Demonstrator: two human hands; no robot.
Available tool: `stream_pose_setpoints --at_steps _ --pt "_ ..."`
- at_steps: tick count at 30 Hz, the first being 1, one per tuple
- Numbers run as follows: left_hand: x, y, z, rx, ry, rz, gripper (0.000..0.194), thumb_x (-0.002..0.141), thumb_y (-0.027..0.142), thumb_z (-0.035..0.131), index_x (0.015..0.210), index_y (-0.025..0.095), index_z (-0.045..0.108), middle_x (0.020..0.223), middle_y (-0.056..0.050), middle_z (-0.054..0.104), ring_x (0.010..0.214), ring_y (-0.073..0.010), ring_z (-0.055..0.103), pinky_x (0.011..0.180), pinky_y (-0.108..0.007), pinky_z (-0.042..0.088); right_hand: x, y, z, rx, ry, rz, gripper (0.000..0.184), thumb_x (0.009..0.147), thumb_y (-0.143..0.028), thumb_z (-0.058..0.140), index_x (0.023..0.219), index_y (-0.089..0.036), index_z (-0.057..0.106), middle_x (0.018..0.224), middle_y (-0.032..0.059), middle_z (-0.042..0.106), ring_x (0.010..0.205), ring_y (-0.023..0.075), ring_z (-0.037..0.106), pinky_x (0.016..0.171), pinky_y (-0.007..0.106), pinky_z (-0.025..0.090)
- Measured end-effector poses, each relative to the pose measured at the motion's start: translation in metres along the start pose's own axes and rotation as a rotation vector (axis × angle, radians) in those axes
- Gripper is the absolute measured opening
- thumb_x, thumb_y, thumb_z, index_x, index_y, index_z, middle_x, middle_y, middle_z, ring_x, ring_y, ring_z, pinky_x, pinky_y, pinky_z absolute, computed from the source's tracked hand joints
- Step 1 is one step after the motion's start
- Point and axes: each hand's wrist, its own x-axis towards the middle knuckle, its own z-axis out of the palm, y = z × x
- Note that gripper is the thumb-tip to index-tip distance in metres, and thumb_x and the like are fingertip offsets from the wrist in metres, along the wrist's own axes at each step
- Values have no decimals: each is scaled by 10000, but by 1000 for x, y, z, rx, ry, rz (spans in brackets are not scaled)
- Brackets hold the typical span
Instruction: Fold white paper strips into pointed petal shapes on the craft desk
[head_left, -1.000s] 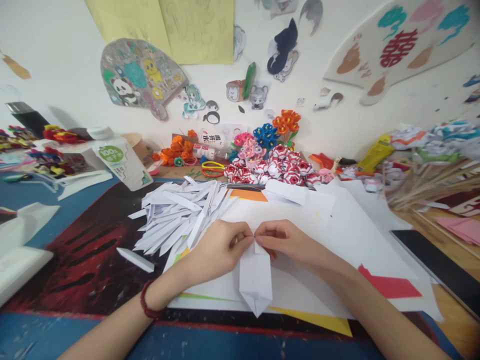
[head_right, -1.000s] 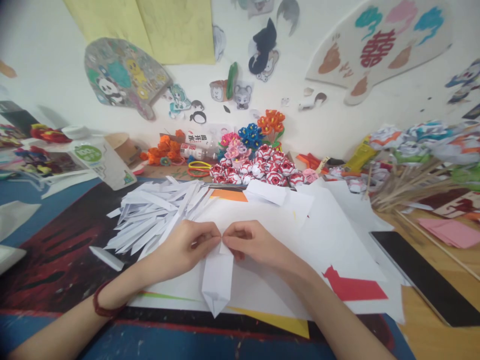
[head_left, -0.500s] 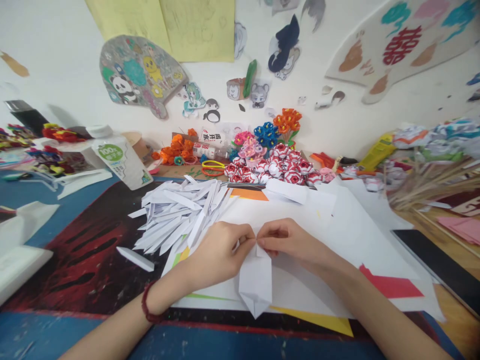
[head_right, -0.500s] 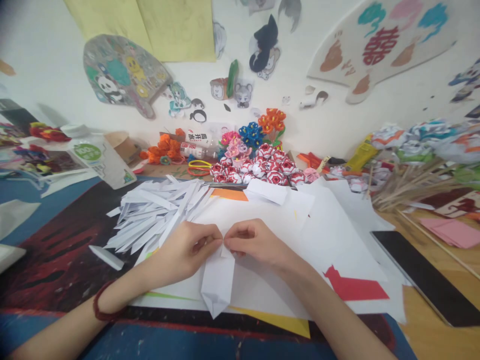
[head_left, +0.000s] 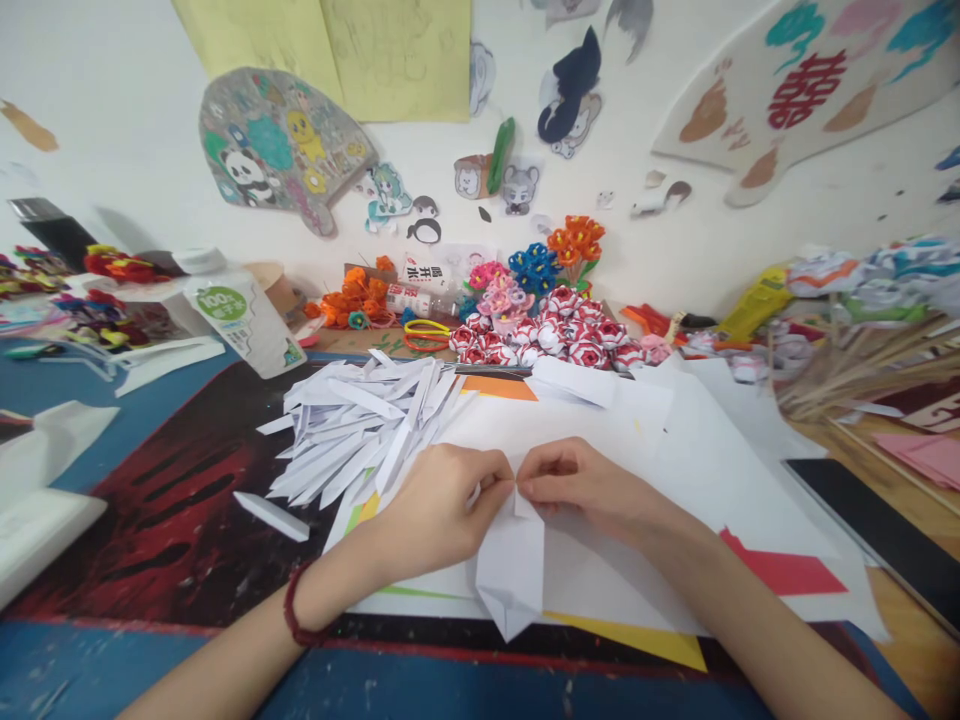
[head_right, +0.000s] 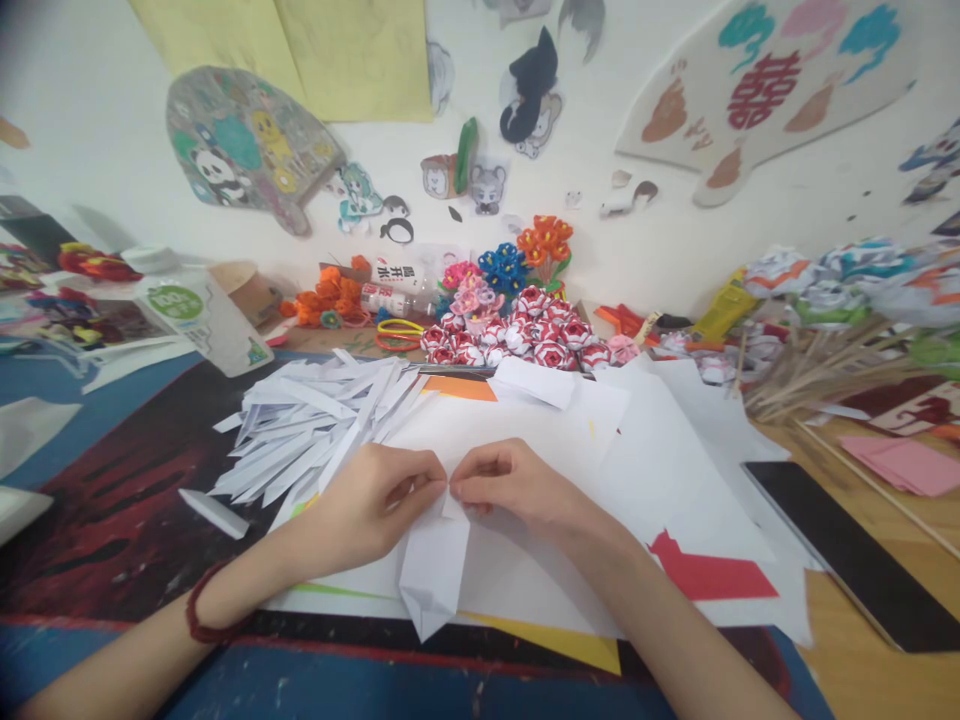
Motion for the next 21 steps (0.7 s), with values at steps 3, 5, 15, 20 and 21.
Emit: stream_pose_setpoints --at_steps 3,5,15,20,21 --pt "0 1 0 9 -4 8 197 859 176 470 772 168 647 622 8 583 534 -96 446 524 -228 280 0 2 -1 -7 9 20 110 741 -243 661 708 -140 675 571 -11 541 559 98 457 544 239 347" --pt "0 1 -1 23 -9 14 199 858 178 472 768 169 650 615 10 580 529 -95 444 521 -230 276 1 2 -2 -13 20 44 120 730 -255 675 696 -140 674 562 -9 555 539 95 461 524 235 349" --pt "2 -7 -2 87 40 -10 197 853 194 466 762 174 640 609 10 577 526 -100 446 529 -226 279 0 -3 -2 -75 35 94 130 702 -267 700 692 -138 691 605 6 591 542 95 496 532 233 402" --pt "6 -17 -7 130 102 -36 190 843 192 459 749 164 622 603 8 572 527 -102 455 545 -217 296 -1 -4 -5 -91 35 83 157 690 -293 716 679 -137 695 610 10 596 545 97 493 526 231 398" --pt "7 -20 -9 139 126 -44 193 844 192 454 742 161 614 602 7 569 533 -103 460 550 -216 302 -1 -4 -6 -102 39 84 163 691 -298 717 679 -137 694 614 12 598 546 97 493 526 231 397"
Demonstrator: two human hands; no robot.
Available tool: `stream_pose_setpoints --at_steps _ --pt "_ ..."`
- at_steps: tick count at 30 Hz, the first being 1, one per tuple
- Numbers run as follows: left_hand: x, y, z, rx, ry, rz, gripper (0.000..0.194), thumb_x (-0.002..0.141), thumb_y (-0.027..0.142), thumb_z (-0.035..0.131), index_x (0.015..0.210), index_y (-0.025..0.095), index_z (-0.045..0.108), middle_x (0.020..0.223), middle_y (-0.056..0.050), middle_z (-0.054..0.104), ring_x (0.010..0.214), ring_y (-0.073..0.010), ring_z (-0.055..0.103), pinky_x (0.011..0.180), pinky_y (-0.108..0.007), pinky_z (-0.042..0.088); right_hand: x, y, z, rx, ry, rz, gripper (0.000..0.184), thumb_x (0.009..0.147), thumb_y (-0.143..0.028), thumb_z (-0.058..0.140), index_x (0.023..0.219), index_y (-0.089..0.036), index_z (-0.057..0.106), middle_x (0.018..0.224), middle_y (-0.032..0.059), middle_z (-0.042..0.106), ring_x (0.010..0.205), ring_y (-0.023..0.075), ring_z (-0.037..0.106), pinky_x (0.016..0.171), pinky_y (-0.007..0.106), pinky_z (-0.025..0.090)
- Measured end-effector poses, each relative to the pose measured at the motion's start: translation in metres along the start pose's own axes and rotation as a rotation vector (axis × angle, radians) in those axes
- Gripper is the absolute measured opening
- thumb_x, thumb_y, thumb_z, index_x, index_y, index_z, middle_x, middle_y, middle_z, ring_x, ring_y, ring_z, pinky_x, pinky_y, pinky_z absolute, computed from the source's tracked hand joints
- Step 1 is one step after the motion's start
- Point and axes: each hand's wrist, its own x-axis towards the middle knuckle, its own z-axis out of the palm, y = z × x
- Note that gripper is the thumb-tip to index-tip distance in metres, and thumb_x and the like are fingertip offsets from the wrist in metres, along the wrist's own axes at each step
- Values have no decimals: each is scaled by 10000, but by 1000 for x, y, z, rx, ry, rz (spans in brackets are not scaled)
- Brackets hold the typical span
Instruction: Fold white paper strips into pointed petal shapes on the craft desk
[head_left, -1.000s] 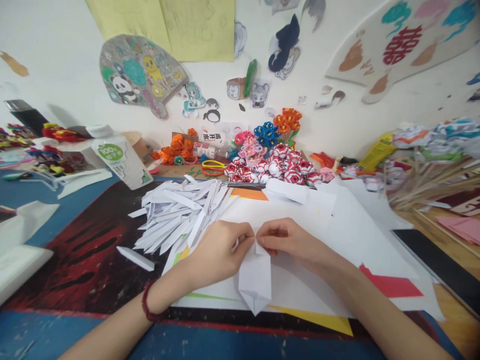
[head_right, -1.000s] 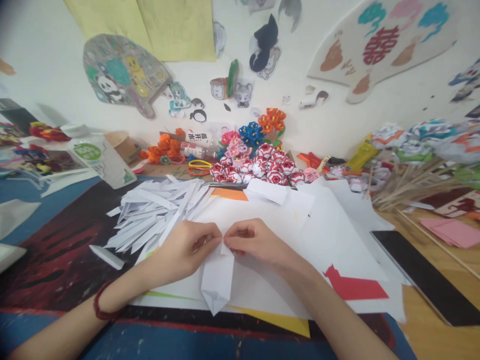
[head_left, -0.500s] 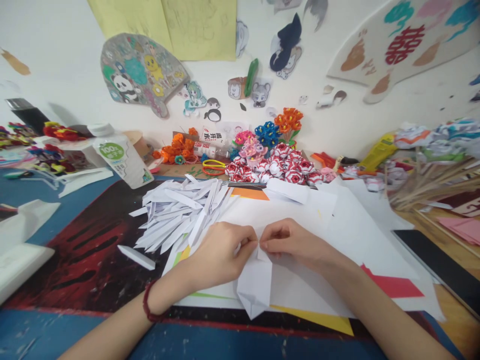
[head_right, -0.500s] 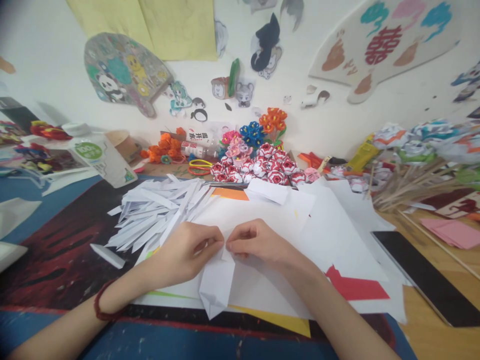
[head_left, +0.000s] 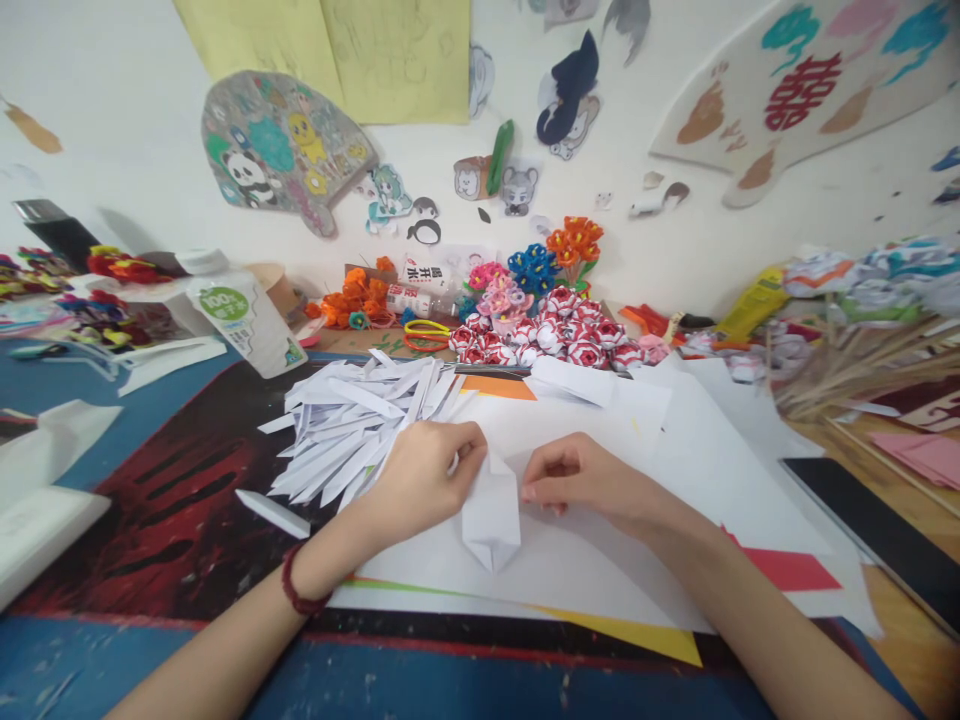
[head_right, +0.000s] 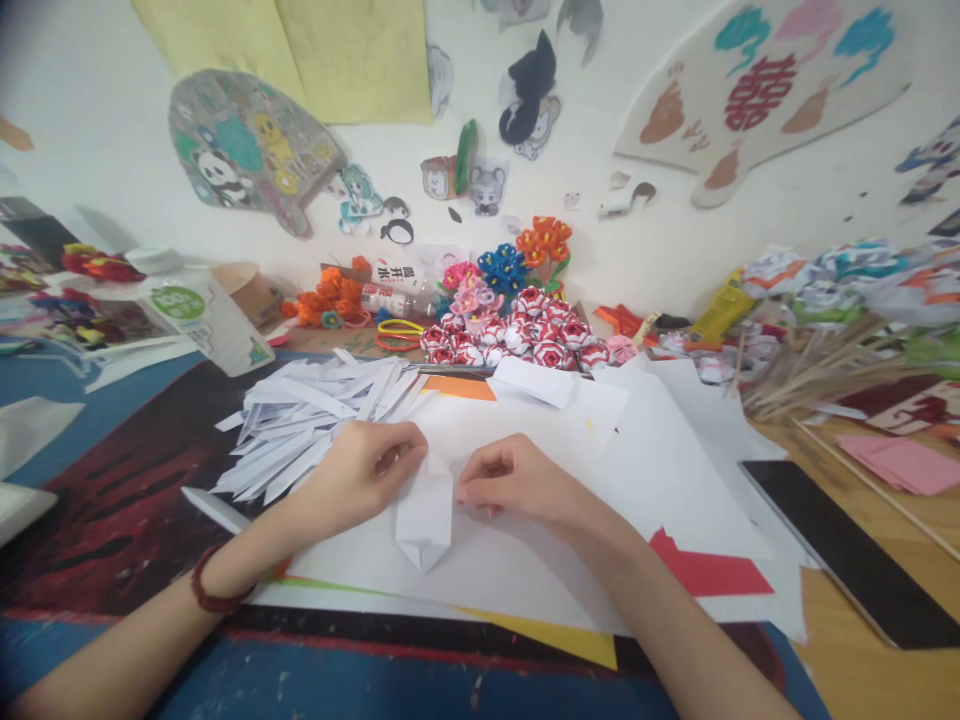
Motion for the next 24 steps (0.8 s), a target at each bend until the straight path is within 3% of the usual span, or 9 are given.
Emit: stream_pose_setpoints --at_steps 7,13,24 --pt "0 1 0 -36 41 -14 193 864 205 459 776 163 625 618 16 585 545 -97 470 567 -212 314 4 0 7 -79 187 -104 241 781 -388 646 836 -157 685 742 23 633 630 119 540 595 246 422" --pt "-2 7 8 -86 -13 -34 192 874 257 485 815 178 650 616 22 578 553 -98 471 556 -211 313 4 3 13 -73 73 -128 203 783 -361 655 748 -162 661 668 2 604 617 124 532 590 241 405" --pt "0 3 6 -142 -99 -2 202 892 281 489 784 172 621 656 26 574 570 -92 453 551 -223 302 5 1 8 -74 126 -153 231 787 -366 646 725 -143 645 665 -4 566 619 112 493 587 237 382"
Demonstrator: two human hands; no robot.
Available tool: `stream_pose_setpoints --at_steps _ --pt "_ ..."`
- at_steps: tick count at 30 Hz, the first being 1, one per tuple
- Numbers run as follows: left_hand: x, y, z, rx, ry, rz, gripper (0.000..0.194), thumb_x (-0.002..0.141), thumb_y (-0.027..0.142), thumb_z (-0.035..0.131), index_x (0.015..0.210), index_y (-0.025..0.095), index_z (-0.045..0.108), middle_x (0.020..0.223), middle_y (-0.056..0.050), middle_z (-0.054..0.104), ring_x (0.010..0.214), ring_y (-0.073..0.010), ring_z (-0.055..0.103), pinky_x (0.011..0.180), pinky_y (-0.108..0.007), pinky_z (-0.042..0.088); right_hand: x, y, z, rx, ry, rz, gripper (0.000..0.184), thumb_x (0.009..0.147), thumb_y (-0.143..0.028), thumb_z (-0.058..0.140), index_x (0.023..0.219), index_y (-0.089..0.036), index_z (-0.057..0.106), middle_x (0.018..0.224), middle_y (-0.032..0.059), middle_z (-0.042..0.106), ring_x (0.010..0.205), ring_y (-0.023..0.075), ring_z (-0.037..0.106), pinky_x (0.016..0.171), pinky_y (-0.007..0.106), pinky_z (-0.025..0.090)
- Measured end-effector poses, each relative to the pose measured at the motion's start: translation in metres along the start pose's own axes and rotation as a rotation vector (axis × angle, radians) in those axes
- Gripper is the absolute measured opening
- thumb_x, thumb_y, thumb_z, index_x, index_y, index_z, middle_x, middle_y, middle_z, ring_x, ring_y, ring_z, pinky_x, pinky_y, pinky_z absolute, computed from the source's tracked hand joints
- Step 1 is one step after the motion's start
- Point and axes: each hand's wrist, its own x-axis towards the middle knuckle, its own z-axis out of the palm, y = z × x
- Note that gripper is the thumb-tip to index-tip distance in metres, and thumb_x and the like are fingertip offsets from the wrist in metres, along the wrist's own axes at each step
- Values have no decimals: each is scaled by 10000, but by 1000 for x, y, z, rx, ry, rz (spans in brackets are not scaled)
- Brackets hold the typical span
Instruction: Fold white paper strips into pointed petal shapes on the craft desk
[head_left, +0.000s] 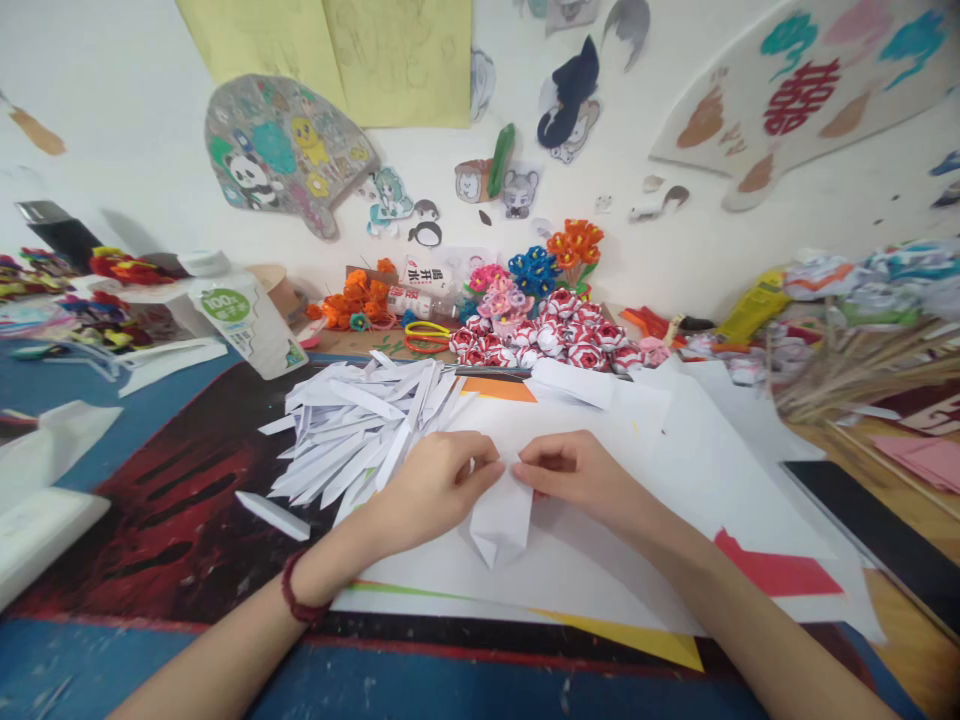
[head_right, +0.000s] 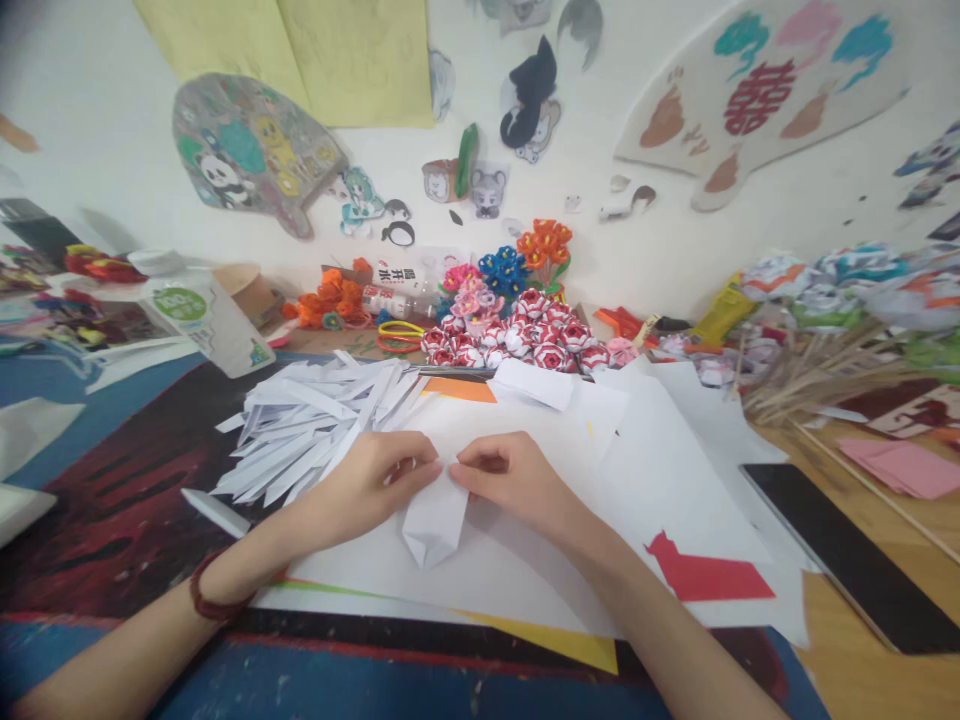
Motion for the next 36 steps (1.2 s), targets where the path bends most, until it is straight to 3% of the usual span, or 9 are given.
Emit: stream_pose_setpoints --at_steps 5,8,11,16,20,24,29,36 --pt "1 0 2 -32 13 -6 248 913 285 461 739 163 589 639 35 547 572 -86 432 540 -216 297 -1 -1 1 -84 72 -69 264 749 -341 694 620 -144 577 569 -47 439 543 80 384 506 225 284" --pt "3 0 -3 -83 40 -74 292 930 341 423 774 164 595 641 30 554 565 -89 440 531 -210 317 -1 -2 -1 -16 198 -36 284 787 -376 647 637 -142 588 557 -33 483 517 88 432 508 233 328" --pt "5 -3 -9 -171 23 -76 225 885 373 514 872 175 619 736 23 621 596 -85 496 553 -198 362 0 -1 -4 95 285 -11 265 785 -385 642 694 -137 617 590 -7 557 517 101 487 519 243 383" --pt "4 -8 -8 -252 -105 -162 235 784 363 649 908 173 590 715 27 637 572 -90 539 521 -193 384 2 4 -6 172 334 -8 246 738 -362 684 811 -129 648 739 47 652 603 134 572 582 269 460" --pt "4 -11 -3 -273 -50 -151 188 773 302 661 871 166 577 643 41 604 574 -91 536 532 -189 383 3 4 -7 172 358 29 259 716 -352 696 845 -137 632 734 35 645 624 142 590 608 280 476" --pt "5 -15 -6 -188 30 -123 146 774 278 656 857 166 614 608 50 571 538 -83 497 525 -190 360 2 4 -7 23 248 93 206 706 -320 692 778 -144 613 651 -4 597 566 115 546 566 250 423" --pt "5 -20 -6 -35 -17 -96 104 788 262 644 866 194 656 572 59 563 525 -87 494 545 -200 350 1 8 -8 -295 121 100 197 685 -300 690 609 -153 583 584 -19 549 556 106 469 520 233 339" --pt "8 -21 4 -10 43 -63 104 833 258 593 850 193 672 658 28 622 577 -98 512 575 -208 361 2 12 -12 -590 181 55 236 730 -347 658 580 -175 598 543 -35 545 540 109 451 529 244 311"
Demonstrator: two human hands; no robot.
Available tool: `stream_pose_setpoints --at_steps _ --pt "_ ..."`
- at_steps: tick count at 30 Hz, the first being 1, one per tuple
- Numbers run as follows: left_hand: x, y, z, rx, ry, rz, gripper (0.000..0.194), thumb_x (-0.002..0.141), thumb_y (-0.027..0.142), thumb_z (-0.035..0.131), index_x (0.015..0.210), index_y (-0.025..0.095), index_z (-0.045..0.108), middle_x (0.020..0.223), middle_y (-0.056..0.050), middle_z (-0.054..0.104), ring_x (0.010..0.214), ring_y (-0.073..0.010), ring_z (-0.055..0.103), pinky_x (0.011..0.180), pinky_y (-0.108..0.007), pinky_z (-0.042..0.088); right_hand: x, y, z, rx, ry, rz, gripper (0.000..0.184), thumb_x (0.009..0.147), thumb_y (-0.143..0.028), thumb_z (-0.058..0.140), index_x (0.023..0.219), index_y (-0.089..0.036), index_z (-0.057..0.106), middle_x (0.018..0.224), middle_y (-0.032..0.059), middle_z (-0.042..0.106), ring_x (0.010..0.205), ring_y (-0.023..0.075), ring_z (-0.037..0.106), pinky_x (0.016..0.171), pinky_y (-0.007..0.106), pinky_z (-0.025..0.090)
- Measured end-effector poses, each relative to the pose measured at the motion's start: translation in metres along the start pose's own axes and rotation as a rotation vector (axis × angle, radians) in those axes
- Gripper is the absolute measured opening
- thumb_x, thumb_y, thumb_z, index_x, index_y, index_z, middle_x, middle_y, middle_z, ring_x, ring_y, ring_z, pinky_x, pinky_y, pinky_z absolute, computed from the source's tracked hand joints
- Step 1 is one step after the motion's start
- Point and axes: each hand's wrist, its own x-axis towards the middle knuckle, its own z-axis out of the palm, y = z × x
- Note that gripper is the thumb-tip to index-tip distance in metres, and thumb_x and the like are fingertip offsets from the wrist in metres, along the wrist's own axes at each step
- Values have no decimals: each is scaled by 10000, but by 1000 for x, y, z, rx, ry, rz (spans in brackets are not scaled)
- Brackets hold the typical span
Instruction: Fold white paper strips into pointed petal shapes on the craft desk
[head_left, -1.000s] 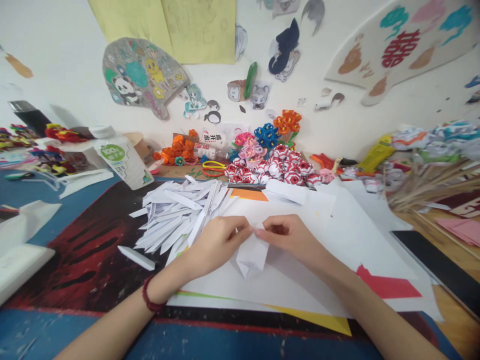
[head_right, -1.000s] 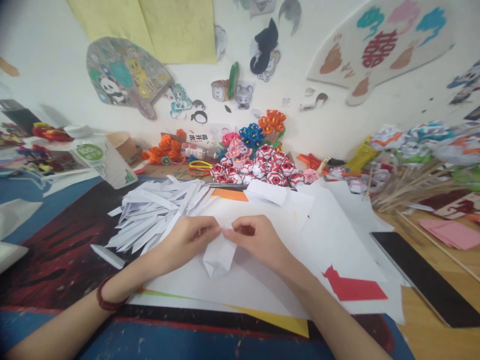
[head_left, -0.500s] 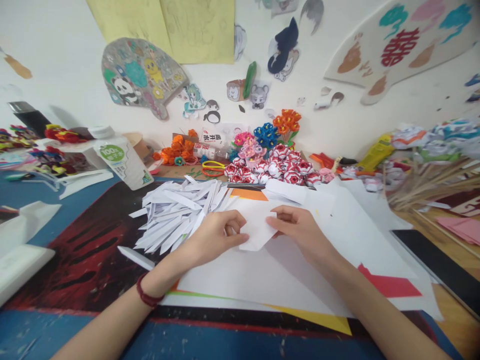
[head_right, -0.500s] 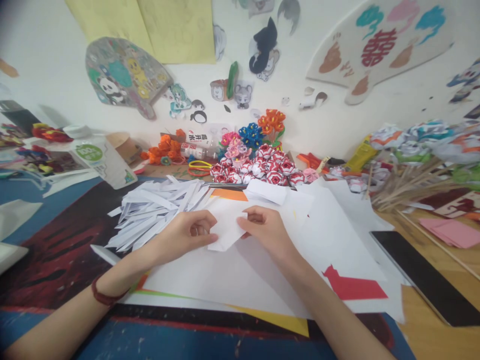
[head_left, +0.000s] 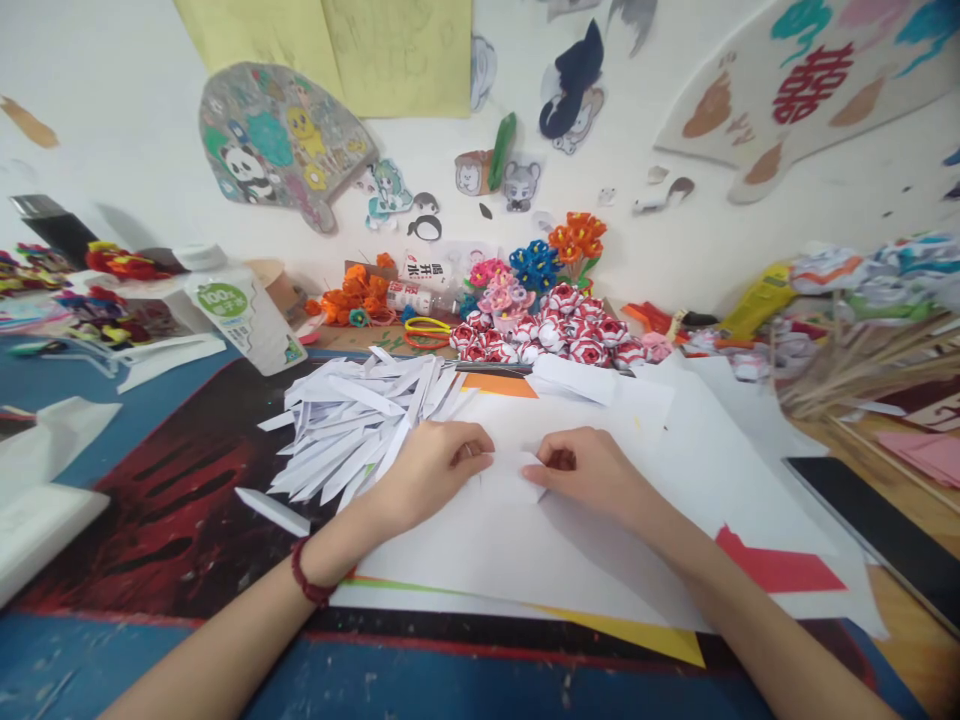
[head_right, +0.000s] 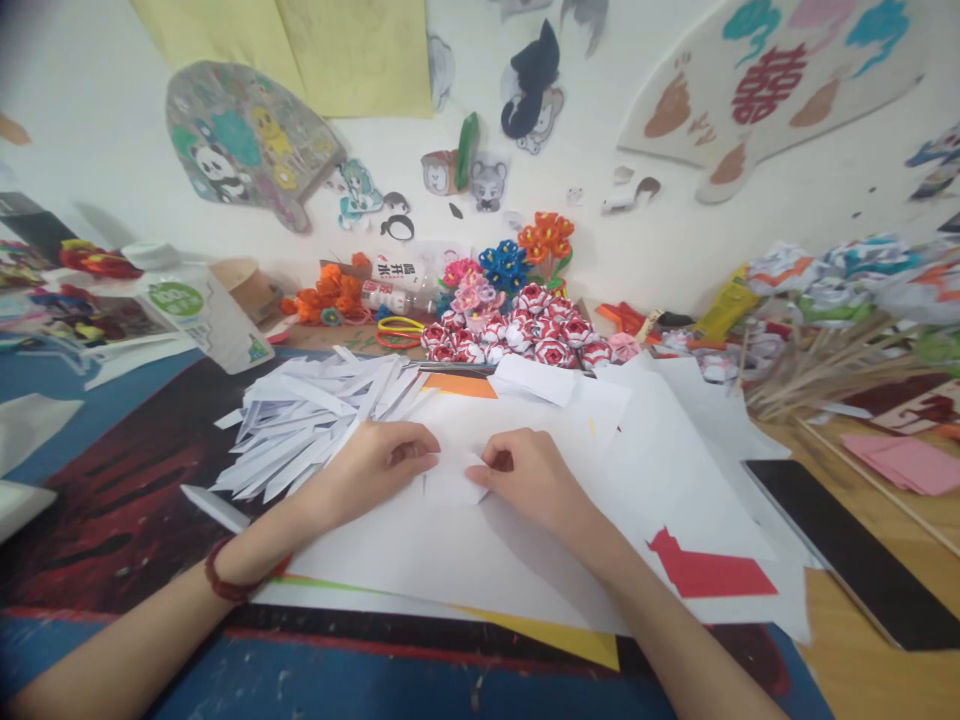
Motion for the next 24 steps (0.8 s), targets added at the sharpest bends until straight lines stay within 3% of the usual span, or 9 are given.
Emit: stream_pose_setpoints --at_steps 6,12,19,24 --pt "3 -11 0 -77 -74 23 160 804 256 623 947 198 666 684 26 610 614 -107 536 587 -209 386 -1 -1 2 -56 22 15 246 729 -330 647 557 -180 555 537 -40 538 537 111 455 522 242 305" --pt "1 -11 8 -10 10 19 197 758 156 629 945 202 671 682 30 594 607 -107 530 590 -216 384 0 -2 3 -74 102 -33 76 688 -245 678 699 -189 628 662 -22 610 603 126 516 580 250 359" --pt "0 -11 16 24 142 78 136 774 98 616 862 188 667 727 18 631 617 -107 537 626 -225 408 4 3 4 -26 115 -73 117 726 -321 671 688 -210 680 636 -10 632 586 141 525 573 267 368" --pt "-1 -13 18 82 155 147 127 797 83 615 865 183 653 830 7 650 710 -118 569 665 -233 424 4 4 4 -46 111 -41 114 714 -323 695 726 -211 683 628 -17 616 587 142 531 567 262 372"
